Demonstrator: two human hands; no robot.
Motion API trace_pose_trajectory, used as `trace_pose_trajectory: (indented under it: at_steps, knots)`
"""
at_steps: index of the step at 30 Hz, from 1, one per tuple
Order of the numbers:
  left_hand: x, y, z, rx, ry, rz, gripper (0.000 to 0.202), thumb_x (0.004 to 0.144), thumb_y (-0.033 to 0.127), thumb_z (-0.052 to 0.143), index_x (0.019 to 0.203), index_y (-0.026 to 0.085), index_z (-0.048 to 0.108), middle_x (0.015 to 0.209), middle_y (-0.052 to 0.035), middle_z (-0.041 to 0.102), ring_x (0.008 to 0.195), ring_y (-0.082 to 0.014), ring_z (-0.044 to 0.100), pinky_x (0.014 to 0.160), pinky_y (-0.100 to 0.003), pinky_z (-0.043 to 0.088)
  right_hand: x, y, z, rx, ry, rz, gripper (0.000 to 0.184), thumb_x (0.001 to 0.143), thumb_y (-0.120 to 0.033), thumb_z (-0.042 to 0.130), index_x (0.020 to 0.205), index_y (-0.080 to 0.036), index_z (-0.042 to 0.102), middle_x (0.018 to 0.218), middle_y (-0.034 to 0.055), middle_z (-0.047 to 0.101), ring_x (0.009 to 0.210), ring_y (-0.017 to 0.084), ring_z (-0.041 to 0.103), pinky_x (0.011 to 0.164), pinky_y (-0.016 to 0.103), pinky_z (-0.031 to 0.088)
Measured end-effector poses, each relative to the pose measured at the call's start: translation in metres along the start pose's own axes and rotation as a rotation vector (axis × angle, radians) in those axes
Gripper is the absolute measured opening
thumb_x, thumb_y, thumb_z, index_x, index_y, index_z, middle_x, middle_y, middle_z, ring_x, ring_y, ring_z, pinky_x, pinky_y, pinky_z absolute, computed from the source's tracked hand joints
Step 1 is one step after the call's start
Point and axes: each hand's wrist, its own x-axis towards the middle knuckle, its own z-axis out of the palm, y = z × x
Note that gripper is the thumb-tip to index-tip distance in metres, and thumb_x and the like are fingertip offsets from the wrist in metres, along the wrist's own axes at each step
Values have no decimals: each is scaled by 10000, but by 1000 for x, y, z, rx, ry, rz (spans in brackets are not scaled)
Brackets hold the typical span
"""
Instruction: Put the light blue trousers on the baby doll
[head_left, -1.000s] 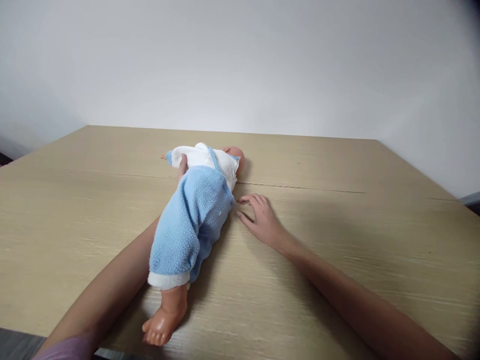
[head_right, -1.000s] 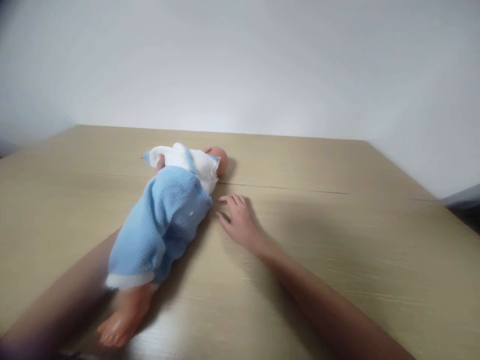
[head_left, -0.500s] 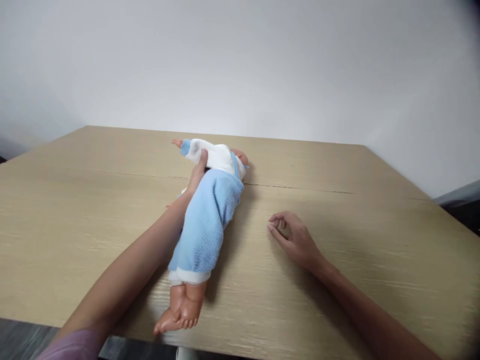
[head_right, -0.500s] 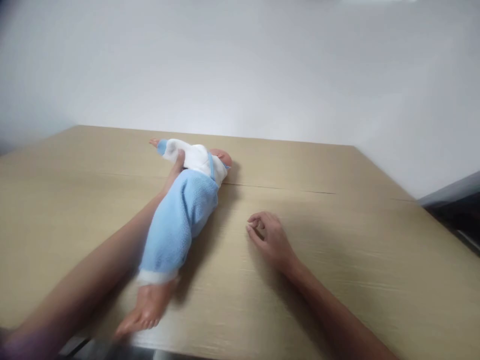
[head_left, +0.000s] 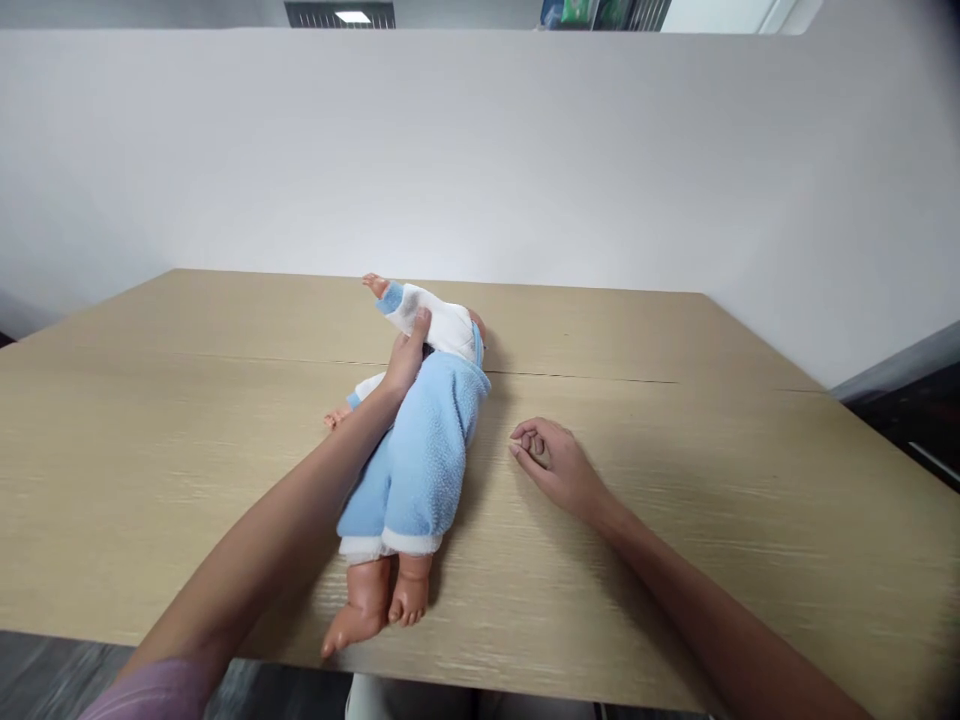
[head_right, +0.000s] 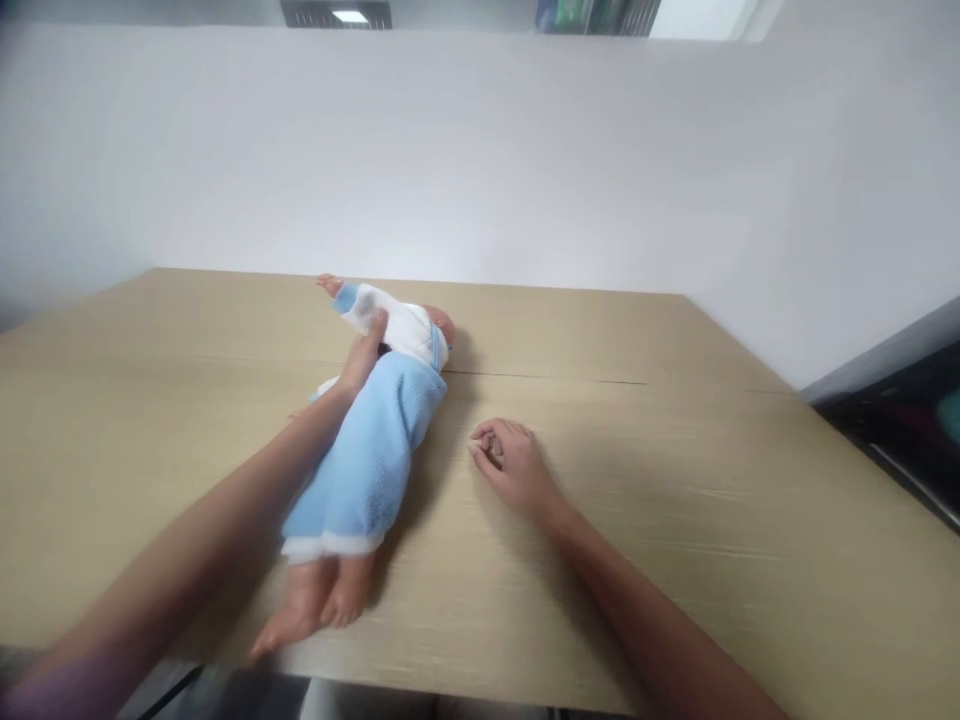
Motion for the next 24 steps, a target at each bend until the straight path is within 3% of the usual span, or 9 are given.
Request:
trace_pose_trajectory:
  at_steps: [3, 7, 10, 13, 16, 18, 20, 24]
  knots:
    - [-2, 4, 11, 64, 23, 3, 752, 900, 762, 693, 1270, 108, 714, 1332, -162, 761, 1383, -360, 635, 1196, -445, 490, 1, -1, -1, 59, 7, 35, 67, 988, -283, 658, 1035, -234, 657, 862, 19, 661, 810, 214, 601, 799, 379, 459]
    - [-3, 3, 30, 227, -46, 60, 612, 979, 640, 638, 1234, 91, 729, 1271, -154, 782, 1301, -346, 676, 1165, -452, 500, 3, 2, -3, 193, 31, 139, 168, 980, -379, 669, 1054, -228, 663, 846, 23, 640, 788, 217, 594, 780, 383, 478]
    - [-4, -4, 49, 363, -137, 185, 471, 1004, 527, 625, 1196, 110, 734, 1275, -151, 780, 1270, -319, 684, 1156, -434, 499, 7, 8, -5, 276, 57, 189, 372, 1017, -498, 617, 1266, -223, 648, 1075, 82, 707, 949, 234, 666, 872, 391, 532]
    - [-7, -13, 67, 518, -279, 334, 424, 981, 406, 654, 1296, 124, 681, 1323, -161, 752, 1258, -315, 683, 1143, -448, 502, 13, 15, -13, 615, 89, 343, 659, 1021, -714, 490, 1508, -273, 548, 1341, 116, 698, 1075, 259, 690, 905, 409, 563]
    - [-16, -17, 79, 735, -446, 486, 563, 925, 385, 741, 1422, 160, 598, 1387, -165, 694, 1292, -340, 640, 1145, -496, 489, 19, 21, -25, 1109, 92, 544, 799, 974, -861, 355, 1517, -310, 552, 1402, 110, 716, 1163, 289, 712, 1013, 464, 574]
    - [-26, -14, 82, 884, -522, 555, 671, 919, 472, 773, 1487, 195, 548, 1423, -168, 646, 1355, -366, 583, 1181, -542, 452, 22, 24, -34, 1332, 84, 637, 802, 967, -871, 315, 1458, -306, 602, 1407, 115, 732, 1245, 310, 705, 1141, 515, 524]
    - [-38, -8, 80, 978, -525, 572, 736, 940, 585, 742, 1534, 226, 499, 1466, -165, 605, 1411, -378, 531, 1208, -568, 416, 25, 25, -42, 1448, 95, 691, 720, 994, -814, 323, 1398, -307, 637, 1399, 105, 747, 1267, 316, 711, 1213, 546, 473]
    - [-52, 3, 49, 1044, -349, 524, 571, 1053, 605, 555, 1485, 233, 532, 1483, -142, 604, 1399, -350, 520, 1211, -540, 389, 27, 25, -50, 1413, 93, 637, 470, 1060, -596, 391, 1337, -336, 667, 1390, 35, 767, 1266, 277, 732, 1229, 567, 467]
